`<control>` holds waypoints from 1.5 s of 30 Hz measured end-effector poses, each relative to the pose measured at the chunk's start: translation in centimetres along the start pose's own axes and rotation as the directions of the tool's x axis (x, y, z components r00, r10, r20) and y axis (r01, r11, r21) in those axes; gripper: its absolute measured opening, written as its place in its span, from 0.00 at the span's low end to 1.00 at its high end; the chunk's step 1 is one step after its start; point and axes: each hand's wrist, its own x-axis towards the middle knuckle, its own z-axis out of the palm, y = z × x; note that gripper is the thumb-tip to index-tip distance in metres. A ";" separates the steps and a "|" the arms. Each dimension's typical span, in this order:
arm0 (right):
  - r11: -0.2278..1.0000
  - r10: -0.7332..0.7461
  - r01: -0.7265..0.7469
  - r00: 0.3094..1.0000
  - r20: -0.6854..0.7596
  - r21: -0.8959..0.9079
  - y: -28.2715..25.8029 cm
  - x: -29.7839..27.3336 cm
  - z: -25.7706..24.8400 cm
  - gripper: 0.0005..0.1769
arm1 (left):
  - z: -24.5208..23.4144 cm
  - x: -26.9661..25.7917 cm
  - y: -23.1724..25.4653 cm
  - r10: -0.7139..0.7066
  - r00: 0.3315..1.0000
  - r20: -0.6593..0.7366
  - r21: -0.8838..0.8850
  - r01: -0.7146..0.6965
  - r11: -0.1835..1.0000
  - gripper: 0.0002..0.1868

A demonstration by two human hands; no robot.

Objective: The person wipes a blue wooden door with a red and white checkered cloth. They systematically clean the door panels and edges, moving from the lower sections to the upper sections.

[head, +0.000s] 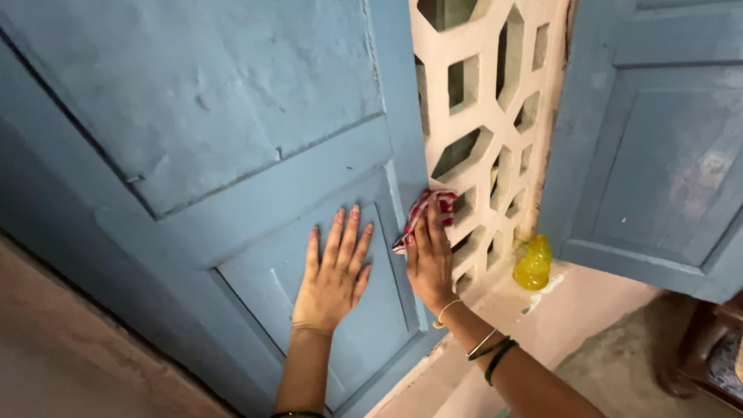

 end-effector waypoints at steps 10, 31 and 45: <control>0.984 -0.177 0.178 0.970 -0.167 -0.013 -0.6 12.2 0.0 0.27 | -0.1 0.1 -0.1 -0.017 1.000 -0.020 -0.019 0.017 1.000 0.35; 0.914 -0.391 0.383 0.920 0.032 0.135 3.9 8.0 -2.5 0.29 | -0.4 0.1 2.5 -0.199 0.980 -0.010 -0.127 0.196 0.972 0.34; 0.898 -0.435 0.425 0.897 0.077 0.116 2.2 13.9 -4.8 0.33 | -7.2 11.4 -5.5 -0.322 0.934 -0.155 -0.113 0.307 0.945 0.34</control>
